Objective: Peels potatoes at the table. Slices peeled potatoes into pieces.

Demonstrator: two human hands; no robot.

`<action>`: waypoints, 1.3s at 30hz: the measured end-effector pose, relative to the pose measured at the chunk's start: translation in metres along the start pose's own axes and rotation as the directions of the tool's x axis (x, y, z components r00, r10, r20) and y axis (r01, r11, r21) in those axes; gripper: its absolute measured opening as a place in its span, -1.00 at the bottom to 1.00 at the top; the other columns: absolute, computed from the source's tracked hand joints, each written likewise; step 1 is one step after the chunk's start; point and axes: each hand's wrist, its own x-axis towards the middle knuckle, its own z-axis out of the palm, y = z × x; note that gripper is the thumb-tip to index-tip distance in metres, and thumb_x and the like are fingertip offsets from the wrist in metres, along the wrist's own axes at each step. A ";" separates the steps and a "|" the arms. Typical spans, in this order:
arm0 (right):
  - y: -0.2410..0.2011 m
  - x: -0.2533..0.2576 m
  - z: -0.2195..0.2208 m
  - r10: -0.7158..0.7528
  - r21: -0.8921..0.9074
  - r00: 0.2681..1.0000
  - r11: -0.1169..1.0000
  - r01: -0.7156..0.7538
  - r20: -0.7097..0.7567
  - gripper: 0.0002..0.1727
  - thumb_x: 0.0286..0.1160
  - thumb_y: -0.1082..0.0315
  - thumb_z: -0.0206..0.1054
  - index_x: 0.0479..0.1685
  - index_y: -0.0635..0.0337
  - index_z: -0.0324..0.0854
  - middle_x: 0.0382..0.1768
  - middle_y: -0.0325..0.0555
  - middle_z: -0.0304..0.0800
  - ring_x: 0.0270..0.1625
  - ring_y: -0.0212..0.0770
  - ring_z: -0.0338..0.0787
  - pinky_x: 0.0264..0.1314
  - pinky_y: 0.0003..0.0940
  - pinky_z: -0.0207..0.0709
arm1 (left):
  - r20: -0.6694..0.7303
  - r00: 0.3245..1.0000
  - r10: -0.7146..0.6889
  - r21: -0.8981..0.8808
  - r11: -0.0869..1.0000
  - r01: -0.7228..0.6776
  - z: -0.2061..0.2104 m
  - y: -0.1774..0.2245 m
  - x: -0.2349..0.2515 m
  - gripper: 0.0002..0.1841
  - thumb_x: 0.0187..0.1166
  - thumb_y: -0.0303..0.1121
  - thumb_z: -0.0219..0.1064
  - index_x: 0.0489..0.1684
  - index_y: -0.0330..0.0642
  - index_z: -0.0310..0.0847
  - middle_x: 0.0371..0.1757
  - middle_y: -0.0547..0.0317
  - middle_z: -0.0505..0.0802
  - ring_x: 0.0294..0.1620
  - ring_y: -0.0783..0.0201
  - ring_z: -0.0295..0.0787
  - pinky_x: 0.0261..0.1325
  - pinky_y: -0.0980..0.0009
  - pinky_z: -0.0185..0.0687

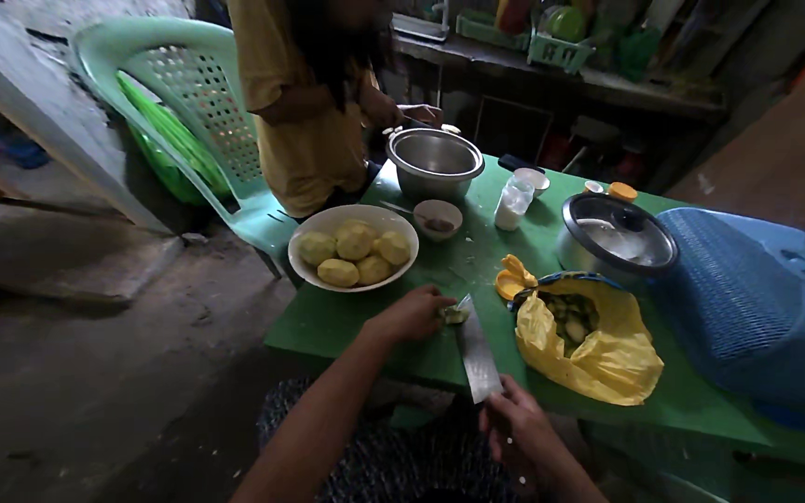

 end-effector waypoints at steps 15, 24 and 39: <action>-0.009 0.019 -0.001 0.030 0.030 0.993 0.999 -0.033 0.110 -0.58 0.85 0.25 -0.11 0.57 0.15 0.23 -0.44 -0.07 0.72 -0.68 -0.29 0.66 -0.63 -0.41 0.63 | -0.090 0.996 -0.022 -0.040 0.999 0.019 0.003 -0.001 -0.006 -0.61 0.67 -0.36 0.30 0.44 -0.22 0.63 0.40 -0.25 0.65 0.36 -0.09 0.65 0.48 0.04 0.51; -0.026 -0.023 -0.010 -0.179 0.004 0.982 0.984 0.179 0.066 -0.58 0.79 0.29 -0.06 0.54 0.19 0.23 -0.42 -0.12 0.75 -0.68 -0.30 0.67 -0.65 -0.42 0.65 | -0.216 0.970 0.111 -0.040 0.992 -0.122 -0.019 0.049 -0.008 -0.64 0.62 -0.46 0.34 0.38 -0.17 0.69 0.24 -0.15 0.75 0.17 0.02 0.75 0.32 0.09 0.65; -0.047 -0.111 -0.086 -0.402 -0.171 0.814 0.915 0.365 -0.418 -0.51 0.79 0.31 -0.12 0.64 0.24 0.22 -0.25 -0.11 0.84 -0.65 -0.30 0.71 -0.70 -0.43 0.65 | -0.249 0.826 0.505 0.148 0.863 -0.483 0.016 0.192 0.073 -0.38 0.53 -0.60 0.29 0.63 0.05 0.48 0.62 -0.07 0.50 0.57 -0.14 0.45 0.47 -0.06 0.53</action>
